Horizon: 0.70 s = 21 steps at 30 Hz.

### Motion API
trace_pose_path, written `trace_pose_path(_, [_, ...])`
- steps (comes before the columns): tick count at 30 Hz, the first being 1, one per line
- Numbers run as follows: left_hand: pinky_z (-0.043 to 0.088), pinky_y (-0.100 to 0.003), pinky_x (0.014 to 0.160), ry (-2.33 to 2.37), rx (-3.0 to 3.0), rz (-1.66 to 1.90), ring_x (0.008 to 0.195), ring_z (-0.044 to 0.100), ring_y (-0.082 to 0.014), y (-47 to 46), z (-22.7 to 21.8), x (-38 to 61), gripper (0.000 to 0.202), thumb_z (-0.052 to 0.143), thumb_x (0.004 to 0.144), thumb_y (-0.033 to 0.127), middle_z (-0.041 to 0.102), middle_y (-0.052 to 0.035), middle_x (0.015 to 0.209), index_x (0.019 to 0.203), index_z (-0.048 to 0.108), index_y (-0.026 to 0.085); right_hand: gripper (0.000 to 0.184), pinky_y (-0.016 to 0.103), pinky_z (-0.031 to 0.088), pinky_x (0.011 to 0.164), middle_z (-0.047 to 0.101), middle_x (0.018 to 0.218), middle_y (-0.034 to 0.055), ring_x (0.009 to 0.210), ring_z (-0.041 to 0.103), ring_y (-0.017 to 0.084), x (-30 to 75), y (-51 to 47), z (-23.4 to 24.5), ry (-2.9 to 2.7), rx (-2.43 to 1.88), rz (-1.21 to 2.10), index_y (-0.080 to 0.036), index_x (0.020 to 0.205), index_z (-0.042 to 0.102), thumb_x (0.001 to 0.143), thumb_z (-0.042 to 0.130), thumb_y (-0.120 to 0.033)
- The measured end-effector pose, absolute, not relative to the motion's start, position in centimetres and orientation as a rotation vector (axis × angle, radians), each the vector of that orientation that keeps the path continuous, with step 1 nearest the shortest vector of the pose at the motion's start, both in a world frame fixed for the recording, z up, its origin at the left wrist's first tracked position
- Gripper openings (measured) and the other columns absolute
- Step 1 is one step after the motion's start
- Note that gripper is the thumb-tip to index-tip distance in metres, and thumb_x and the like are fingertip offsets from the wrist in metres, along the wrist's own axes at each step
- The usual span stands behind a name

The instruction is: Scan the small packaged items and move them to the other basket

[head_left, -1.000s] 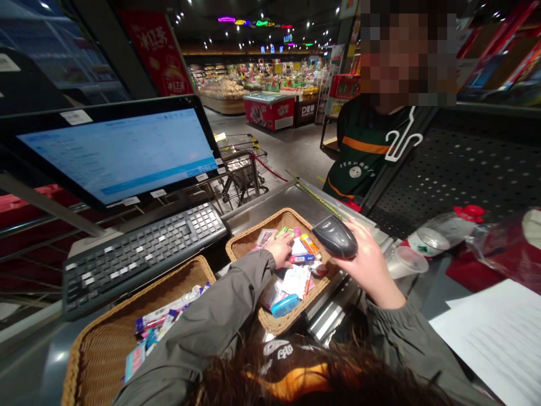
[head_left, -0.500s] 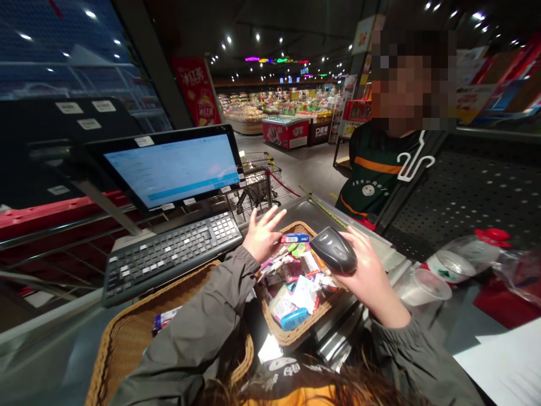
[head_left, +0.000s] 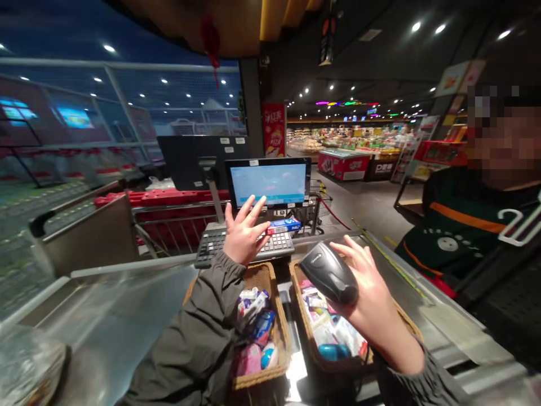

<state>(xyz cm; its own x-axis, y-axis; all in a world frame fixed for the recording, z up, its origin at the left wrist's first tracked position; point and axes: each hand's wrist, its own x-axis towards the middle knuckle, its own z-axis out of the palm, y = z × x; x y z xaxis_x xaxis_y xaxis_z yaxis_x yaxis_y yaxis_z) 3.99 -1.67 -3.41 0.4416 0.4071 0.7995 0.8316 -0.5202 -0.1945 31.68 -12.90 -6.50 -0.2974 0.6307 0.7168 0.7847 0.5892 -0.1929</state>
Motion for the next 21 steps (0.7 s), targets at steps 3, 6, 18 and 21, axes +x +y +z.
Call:
trace_pose_path(3, [-0.001,-0.064,0.119,-1.088,-2.065,-0.933,0.145,0.034,-0.0315,-3.0,-2.8,1.5,0.015,0.062,0.088,0.036,0.042,-0.0062,0.154,0.090,0.075,0.027,0.041,0.075,0.023,0.110,0.054,0.136,0.0165,0.142,0.032,0.042,29.7,-12.9,-6.4,-2.063,-1.062,-0.239,-0.022,0.120,0.060,0.083,0.063,-0.038])
trace_pose_path(6, [-0.002,-0.063,0.119,-1.115,-2.030,-0.917,0.144,0.036,-0.0314,-4.2,-2.4,-0.3,0.015,0.062,0.088,0.035,0.043,-0.0060,0.153,0.090,0.074,0.027,0.042,0.076,0.024,0.110,0.055,0.135,0.0164,0.142,0.032,0.042,28.0,-13.2,-6.4,-2.092,-1.027,-0.212,-0.022,0.122,0.059,0.082,0.062,-0.035])
trace_pose_path(18, [-0.005,-0.062,0.119,-1.170,-2.020,-0.874,0.144,0.036,-0.0310,-6.4,-2.5,-4.8,0.016,0.060,0.089,0.033,0.040,-0.0068,0.155,0.094,0.073,0.026,0.044,0.074,0.023,0.111,0.057,0.132,0.0163,0.142,0.033,0.042,24.0,-14.6,-6.8,-2.141,-0.998,-0.156,-0.022,0.124,0.057,0.082,0.062,-0.036])
trace_pose_path(21, [-0.006,-0.062,0.119,-1.179,-2.030,-0.879,0.143,0.037,-0.0316,-6.5,-2.8,-5.4,0.016,0.060,0.089,0.033,0.040,-0.0065,0.155,0.094,0.073,0.025,0.046,0.073,0.023,0.112,0.056,0.134,0.0160,0.142,0.033,0.041,23.4,-15.0,-6.8,-2.147,-1.018,-0.162,-0.022,0.125,0.056,0.081,0.062,-0.031])
